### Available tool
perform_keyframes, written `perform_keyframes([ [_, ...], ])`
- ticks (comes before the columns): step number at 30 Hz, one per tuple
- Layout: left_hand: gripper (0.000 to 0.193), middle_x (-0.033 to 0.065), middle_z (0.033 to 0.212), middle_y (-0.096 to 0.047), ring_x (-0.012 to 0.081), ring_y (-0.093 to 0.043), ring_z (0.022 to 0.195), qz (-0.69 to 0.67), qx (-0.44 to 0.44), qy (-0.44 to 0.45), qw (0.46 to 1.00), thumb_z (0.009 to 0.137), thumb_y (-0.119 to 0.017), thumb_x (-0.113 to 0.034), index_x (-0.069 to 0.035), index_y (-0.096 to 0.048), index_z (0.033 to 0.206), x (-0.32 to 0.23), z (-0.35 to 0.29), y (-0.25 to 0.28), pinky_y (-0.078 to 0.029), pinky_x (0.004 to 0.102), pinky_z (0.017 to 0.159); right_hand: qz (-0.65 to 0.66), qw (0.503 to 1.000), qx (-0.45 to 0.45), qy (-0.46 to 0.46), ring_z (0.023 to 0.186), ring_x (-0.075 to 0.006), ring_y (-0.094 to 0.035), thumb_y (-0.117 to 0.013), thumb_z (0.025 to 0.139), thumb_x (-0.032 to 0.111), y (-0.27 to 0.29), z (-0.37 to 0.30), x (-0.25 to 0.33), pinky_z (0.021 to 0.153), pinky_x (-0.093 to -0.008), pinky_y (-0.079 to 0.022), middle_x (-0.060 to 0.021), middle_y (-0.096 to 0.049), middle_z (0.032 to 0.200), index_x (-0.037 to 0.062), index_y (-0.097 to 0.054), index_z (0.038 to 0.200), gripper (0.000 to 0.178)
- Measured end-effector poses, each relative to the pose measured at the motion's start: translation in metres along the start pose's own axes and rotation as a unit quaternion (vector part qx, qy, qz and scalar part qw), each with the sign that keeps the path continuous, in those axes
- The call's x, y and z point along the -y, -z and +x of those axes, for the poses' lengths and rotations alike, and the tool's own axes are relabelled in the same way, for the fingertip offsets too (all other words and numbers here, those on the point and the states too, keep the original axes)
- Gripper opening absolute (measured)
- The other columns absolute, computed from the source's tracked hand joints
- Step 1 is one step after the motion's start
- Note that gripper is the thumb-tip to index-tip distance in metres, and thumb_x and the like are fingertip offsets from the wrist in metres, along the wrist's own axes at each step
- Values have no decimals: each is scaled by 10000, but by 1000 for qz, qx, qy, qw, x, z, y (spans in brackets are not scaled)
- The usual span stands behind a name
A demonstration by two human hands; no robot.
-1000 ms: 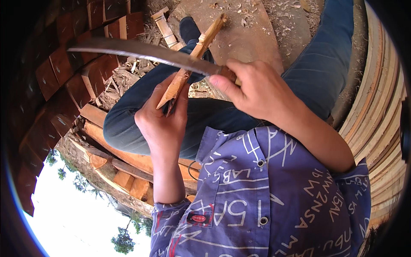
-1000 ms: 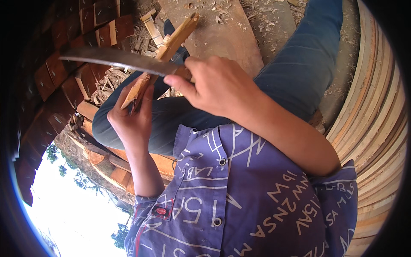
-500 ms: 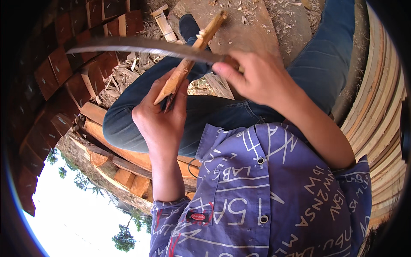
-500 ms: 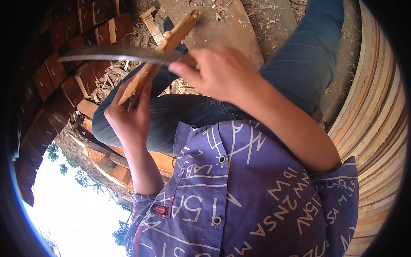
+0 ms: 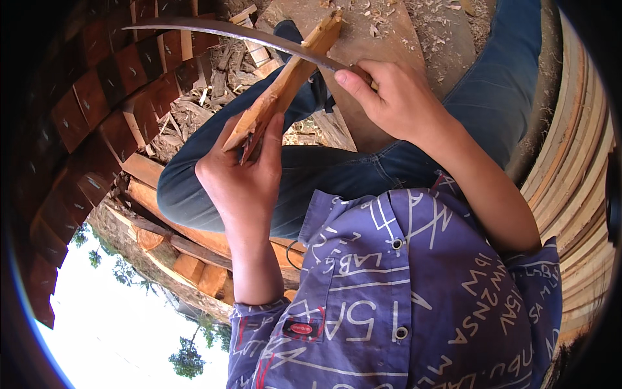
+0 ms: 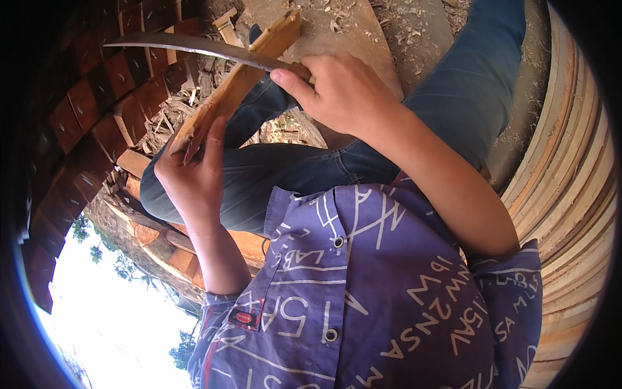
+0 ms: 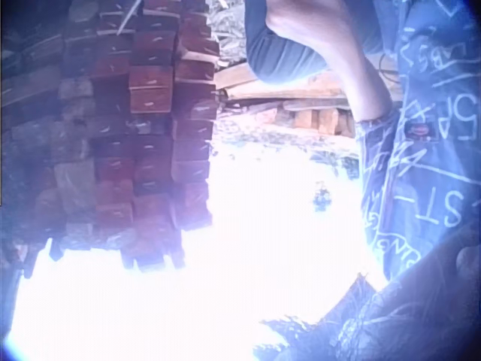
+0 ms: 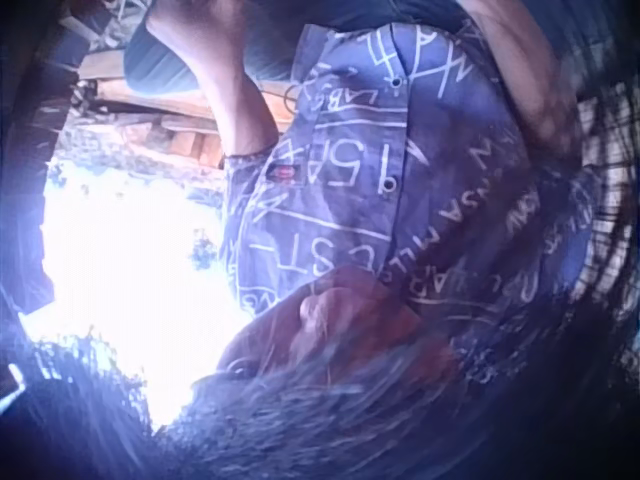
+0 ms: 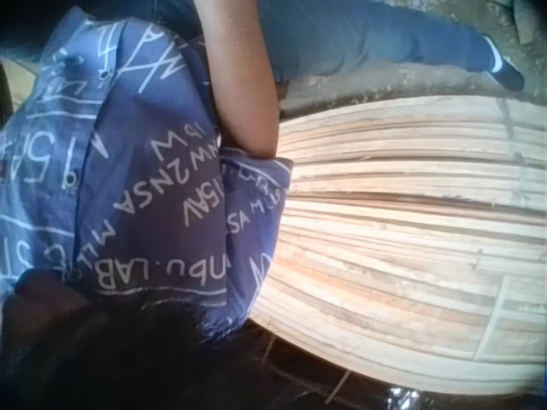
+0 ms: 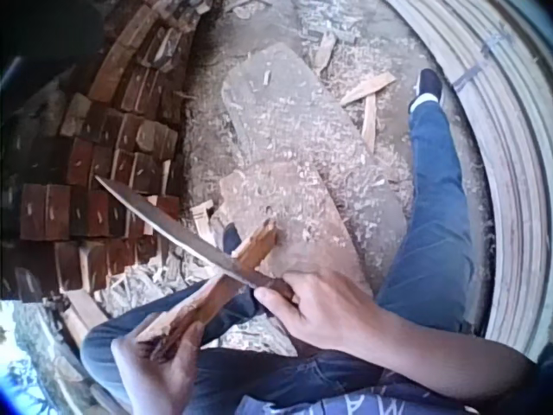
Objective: The person sits on the ground and uses a knife to shave and shape a small piece of wood. They repeatedly hold the wood in one hand and scrape the blade along its surface to remove thin shavings, occasionally rotating the piece to work different sides.
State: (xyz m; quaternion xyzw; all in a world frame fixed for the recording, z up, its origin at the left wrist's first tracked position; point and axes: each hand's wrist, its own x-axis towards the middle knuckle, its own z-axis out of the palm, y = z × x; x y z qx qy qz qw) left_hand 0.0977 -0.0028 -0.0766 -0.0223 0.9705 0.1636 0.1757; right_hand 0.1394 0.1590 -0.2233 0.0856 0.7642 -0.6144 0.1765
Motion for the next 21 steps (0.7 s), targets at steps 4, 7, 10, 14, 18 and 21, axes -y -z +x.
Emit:
perform_keyframes([
  [4,242,117,950,-751,144,-702,918,-8,-8,-1,1000,837,-783,-98,54,-727,1017,3,7,2,-523,278,849,-34,999,8,22,597,-399,-644,-549,960,503,3,-2,26,605,-489,-519,-214,-612,592,-29,-675,773,579],
  [7,178,103,815,-749,116,-716,754,-38,-43,-57,997,830,-764,-77,16,-732,978,8,5,-6,-521,247,675,-4,998,7,64,619,-393,-661,-554,958,500,-4,-9,25,609,-481,-526,-205,-634,618,-7,-699,841,540],
  [10,196,110,833,-753,134,-730,803,-47,-42,-27,998,830,-765,-85,18,-732,993,4,4,-3,-531,256,702,-52,998,-1,-19,688,-367,-677,-543,955,531,2,4,-4,654,-480,-527,-187,-650,660,28,-713,848,541],
  [14,213,122,841,-753,140,-729,809,-52,-51,-48,996,833,-763,-94,31,-731,1002,7,10,-3,-534,261,722,-66,998,8,-18,716,-380,-674,-524,962,538,5,7,5,679,-489,-524,-206,-650,690,-19,-697,880,589],
  [18,194,111,836,-753,110,-714,808,-70,-43,-34,996,841,-755,-79,39,-727,992,6,5,-6,-528,247,715,-21,999,24,36,697,-394,-676,-549,954,521,1,-2,25,666,-506,-526,-200,-653,661,-19,-692,864,566],
  [21,175,98,813,-749,94,-709,796,-77,-30,-19,996,843,-755,-75,35,-725,976,6,3,-4,-521,238,695,-87,996,10,-14,701,-396,-678,-512,956,575,-1,5,-11,665,-498,-528,-191,-653,654,11,-714,889,602],
])
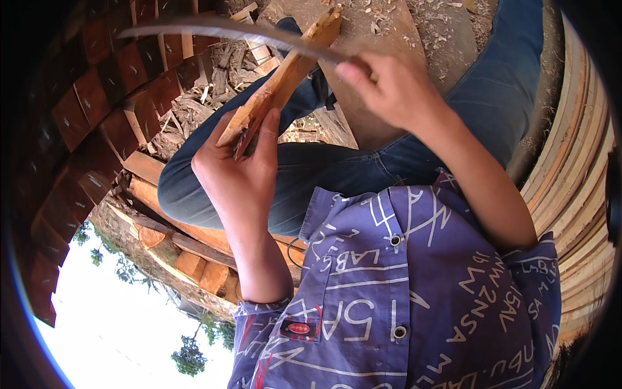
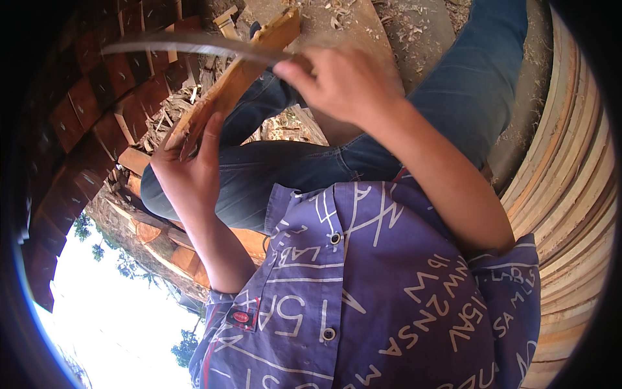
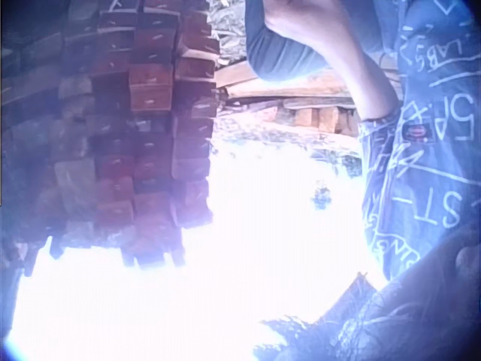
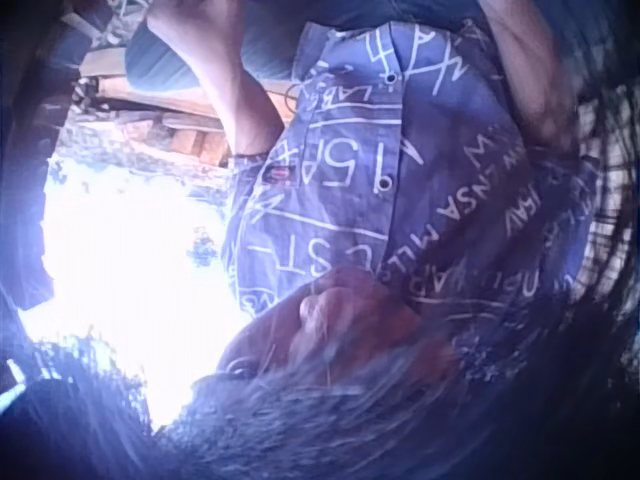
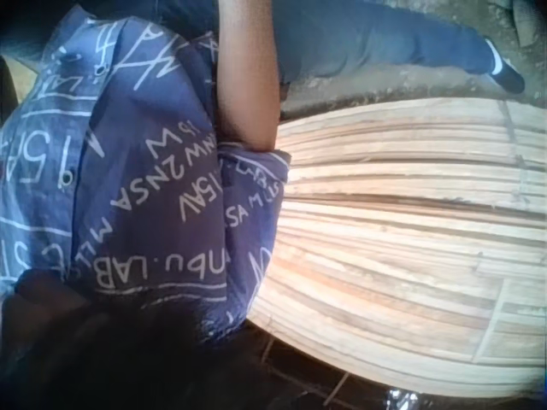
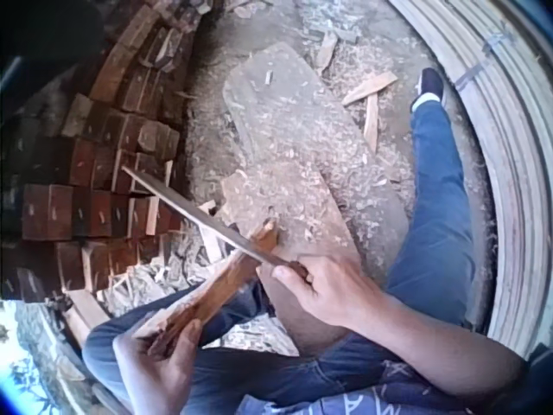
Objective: The person sits on the ground and uses a knife to shave and shape a small piece of wood. They repeatedly hold the wood in one hand and scrape the blade along its surface to remove thin shavings, occasionally rotating the piece to work different sides.
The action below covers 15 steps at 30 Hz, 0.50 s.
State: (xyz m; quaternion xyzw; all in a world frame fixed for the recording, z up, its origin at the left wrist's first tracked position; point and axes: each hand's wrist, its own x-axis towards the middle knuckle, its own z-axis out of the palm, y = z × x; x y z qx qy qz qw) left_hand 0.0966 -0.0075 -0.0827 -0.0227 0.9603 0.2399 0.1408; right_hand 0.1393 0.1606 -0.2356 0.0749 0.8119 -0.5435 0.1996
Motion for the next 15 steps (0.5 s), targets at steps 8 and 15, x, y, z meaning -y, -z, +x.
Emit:
perform_keyframes([
  [8,168,83,778,-734,67,-680,748,29,7,10,1000,840,-759,-71,12,-728,982,-2,-6,1,-509,231,664,68,997,-11,-47,705,-394,-673,-531,956,550,10,-1,-5,676,-463,-526,-208,-654,687,8,-722,900,577],
  [15,185,90,810,-739,73,-678,758,2,-6,-36,999,845,-751,-67,30,-724,1000,0,2,-1,-511,231,682,45,999,3,16,669,-400,-661,-546,944,555,0,7,-3,610,-469,-518,-207,-639,647,3,-698,806,588],
])
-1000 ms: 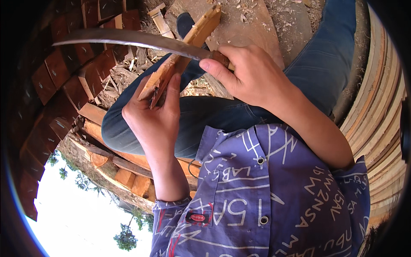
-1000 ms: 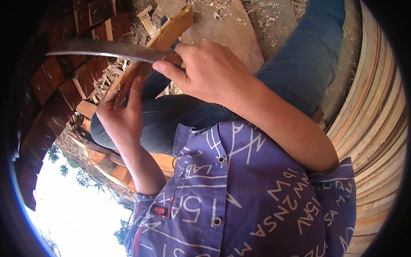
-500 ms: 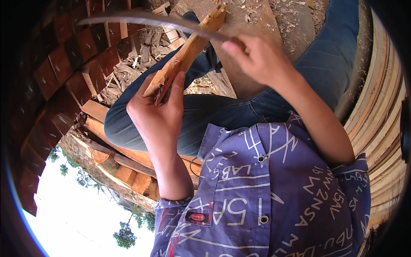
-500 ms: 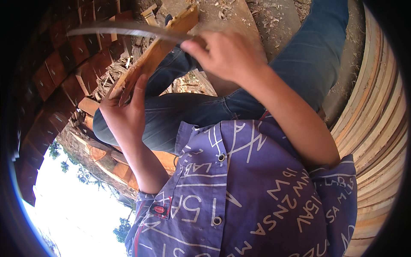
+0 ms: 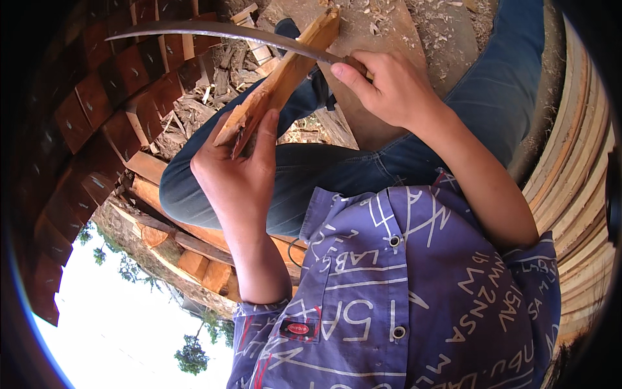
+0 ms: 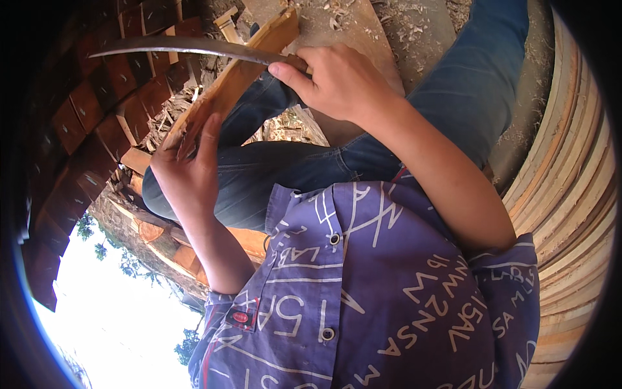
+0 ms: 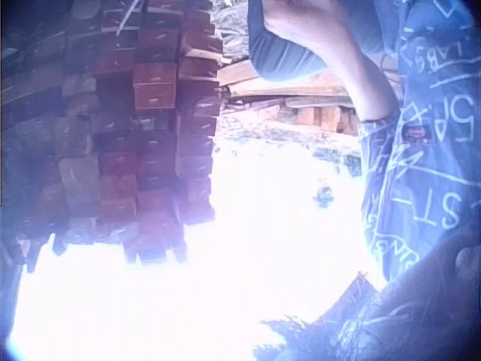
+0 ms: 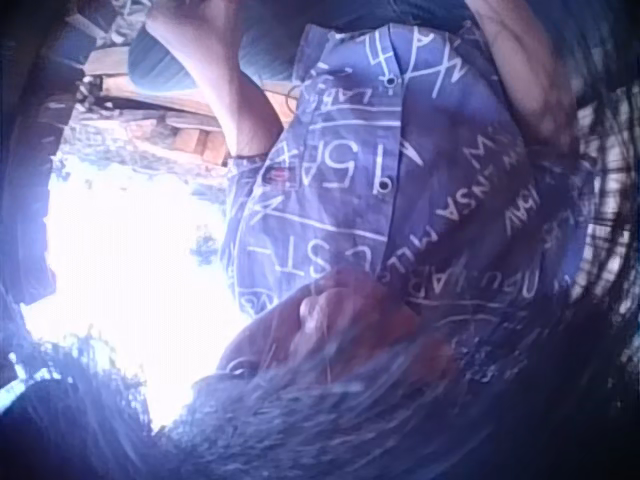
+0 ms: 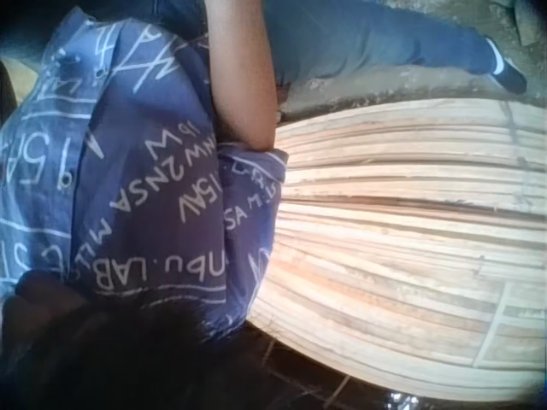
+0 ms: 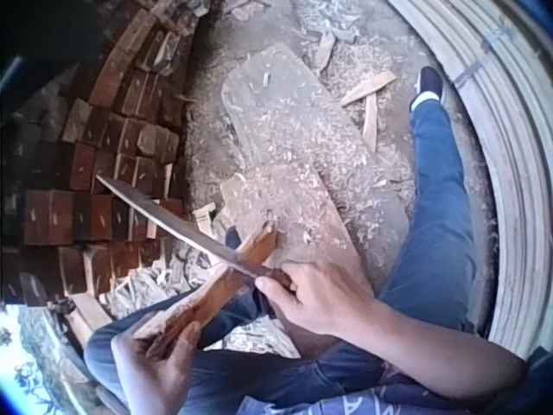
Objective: The person sits on the ground and uses a knife to shave and shape a small piece of wood. They repeatedly hold the wood in one hand and scrape the blade along its surface to remove thin shavings, occasionally rotating the piece to work different sides.
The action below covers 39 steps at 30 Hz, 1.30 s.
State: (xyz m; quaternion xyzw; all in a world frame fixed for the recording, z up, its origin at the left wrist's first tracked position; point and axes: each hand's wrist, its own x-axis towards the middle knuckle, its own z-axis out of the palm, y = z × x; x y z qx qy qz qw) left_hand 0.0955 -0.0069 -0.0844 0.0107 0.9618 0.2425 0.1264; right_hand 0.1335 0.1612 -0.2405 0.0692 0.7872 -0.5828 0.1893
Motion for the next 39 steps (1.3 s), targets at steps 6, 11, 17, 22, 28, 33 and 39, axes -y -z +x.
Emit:
perform_keyframes([
  [6,192,80,799,-736,64,-671,774,11,12,40,999,843,-758,-74,42,-720,991,2,-8,4,-513,226,709,22,998,-35,-37,690,-388,-675,-505,953,589,12,1,-2,632,-480,-522,-211,-659,684,3,-739,958,631],
  [11,191,82,814,-742,54,-674,764,16,7,40,999,834,-771,-71,3,-731,1005,2,-10,3,-511,221,686,100,993,-30,51,574,-392,-640,-554,940,573,10,-3,32,583,-460,-508,-210,-593,564,-38,-684,769,647],
  [17,205,107,802,-741,100,-717,767,77,23,-35,996,824,-782,-81,-21,-734,1014,1,-15,3,-531,247,679,-14,999,7,-39,758,-393,-683,-508,930,628,4,6,-11,693,-472,-539,-217,-668,726,27,-742,968,646],
  [22,210,109,808,-742,110,-725,765,34,10,12,999,823,-781,-85,-18,-731,1015,7,-12,2,-530,249,668,-10,1000,12,-9,736,-397,-677,-520,942,584,12,-3,15,678,-478,-533,-212,-655,693,23,-731,931,599],
  [28,204,121,778,-728,91,-712,733,68,15,1,998,832,-775,-105,-11,-725,1006,0,-9,5,-521,250,634,-9,997,31,-77,703,-394,-672,-507,948,599,9,9,-26,652,-478,-525,-222,-648,689,-1,-721,829,649],
  [33,211,113,801,-739,123,-731,756,79,20,-17,997,825,-781,-97,-17,-729,1014,2,-7,4,-530,256,653,-7,999,5,-40,738,-417,-675,-503,959,583,13,-7,9,695,-504,-529,-268,-633,689,-17,-722,859,646],
  [39,195,109,820,-745,88,-715,778,51,22,5,998,834,-772,-77,-22,-735,1017,1,-9,5,-529,242,649,-2,1000,-21,-20,687,-421,-669,-511,940,615,11,5,-13,663,-494,-527,-250,-624,638,-67,-702,803,721],
])
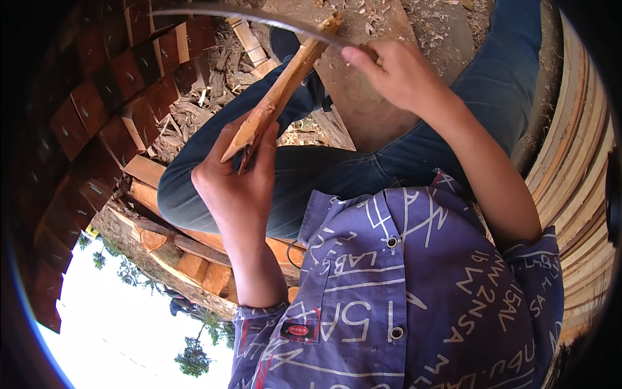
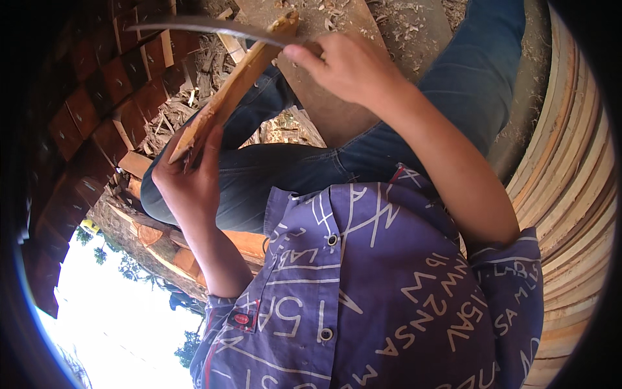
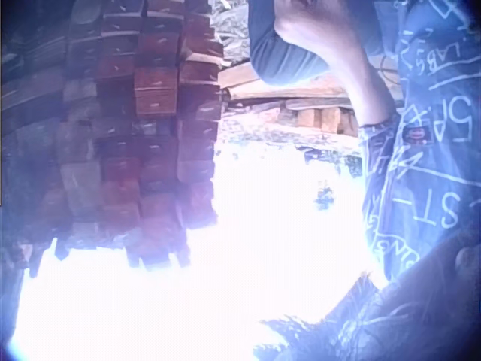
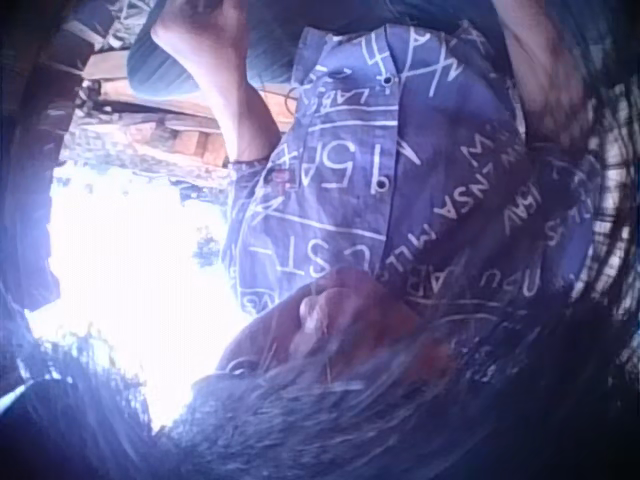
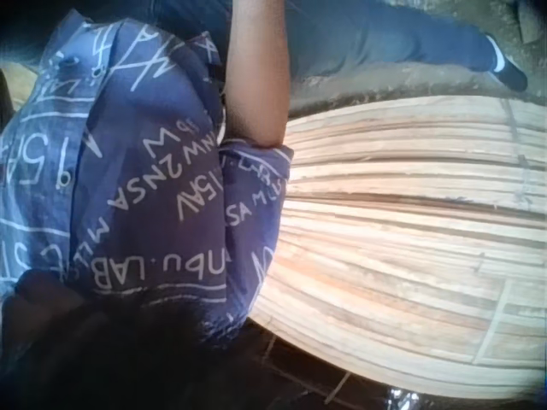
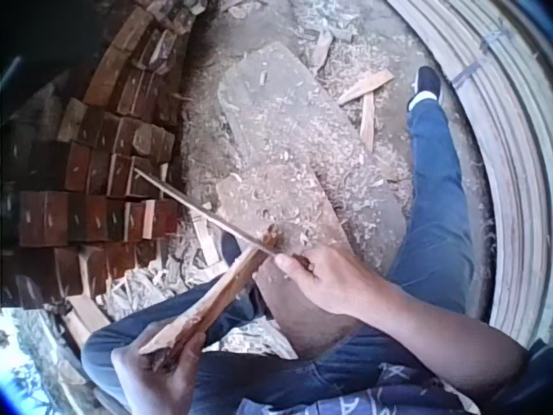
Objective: The person sits on the ground and uses a knife to shave and shape a small piece of wood. They repeatedly hold the wood in one hand and scrape the blade along its surface to remove thin shavings, occasionally rotating the piece to work different sides.
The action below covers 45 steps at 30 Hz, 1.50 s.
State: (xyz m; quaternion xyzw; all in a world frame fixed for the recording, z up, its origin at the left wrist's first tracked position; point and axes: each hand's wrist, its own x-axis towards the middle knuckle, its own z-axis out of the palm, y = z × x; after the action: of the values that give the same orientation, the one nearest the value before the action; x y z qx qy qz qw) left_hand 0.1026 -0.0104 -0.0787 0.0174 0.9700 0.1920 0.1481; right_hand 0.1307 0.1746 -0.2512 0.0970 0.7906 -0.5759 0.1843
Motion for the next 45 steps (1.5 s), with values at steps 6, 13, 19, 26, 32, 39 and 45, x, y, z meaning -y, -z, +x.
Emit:
perform_keyframes([
  [6,206,116,806,-740,130,-736,770,3,-10,-25,1000,821,-784,-92,-22,-734,1008,3,2,-1,-524,251,644,-32,999,-2,0,671,-443,-657,-496,942,625,3,-7,14,647,-499,-530,-272,-616,635,-66,-683,725,748],
  [13,200,102,812,-743,93,-714,771,22,2,-3,1000,829,-776,-78,-11,-733,1012,-4,2,1,-528,247,679,10,998,26,-57,675,-431,-662,-523,935,607,1,4,-8,642,-483,-532,-255,-632,651,-33,-706,761,688],
  [19,202,102,842,-746,88,-703,785,10,15,-9,1000,838,-761,-51,-7,-732,1033,-3,4,-2,-526,243,690,4,998,57,5,673,-415,-671,-524,952,559,17,-9,37,682,-490,-538,-247,-626,629,-51,-705,814,652],
  [26,232,118,839,-747,87,-710,778,29,9,-29,999,821,-782,-62,-16,-735,1043,-8,3,-7,-534,249,672,-31,998,19,-42,675,-422,-669,-533,948,566,15,8,4,653,-494,-533,-262,-619,629,-70,-698,796,674],
  [32,220,116,820,-744,112,-725,763,28,11,-21,999,822,-785,-80,-13,-739,1027,-10,1,-2,-528,245,659,-36,999,33,9,663,-401,-675,-515,964,547,19,-15,9,646,-475,-542,-238,-623,620,-63,-704,893,642],
  [39,224,126,826,-746,108,-722,779,33,10,-19,999,815,-784,-67,-2,-740,1025,-8,-9,-1,-539,253,661,7,999,-6,-52,521,-308,-623,-538,961,550,33,-15,6,531,-439,-471,-179,-565,528,-39,-704,797,634],
  [45,215,134,808,-740,150,-740,760,54,11,-44,997,815,-785,-87,-18,-742,1015,-15,-1,1,-540,266,650,25,999,40,5,568,-343,-640,-539,957,546,10,-16,-16,579,-459,-489,-190,-599,586,-13,-718,826,601],
])
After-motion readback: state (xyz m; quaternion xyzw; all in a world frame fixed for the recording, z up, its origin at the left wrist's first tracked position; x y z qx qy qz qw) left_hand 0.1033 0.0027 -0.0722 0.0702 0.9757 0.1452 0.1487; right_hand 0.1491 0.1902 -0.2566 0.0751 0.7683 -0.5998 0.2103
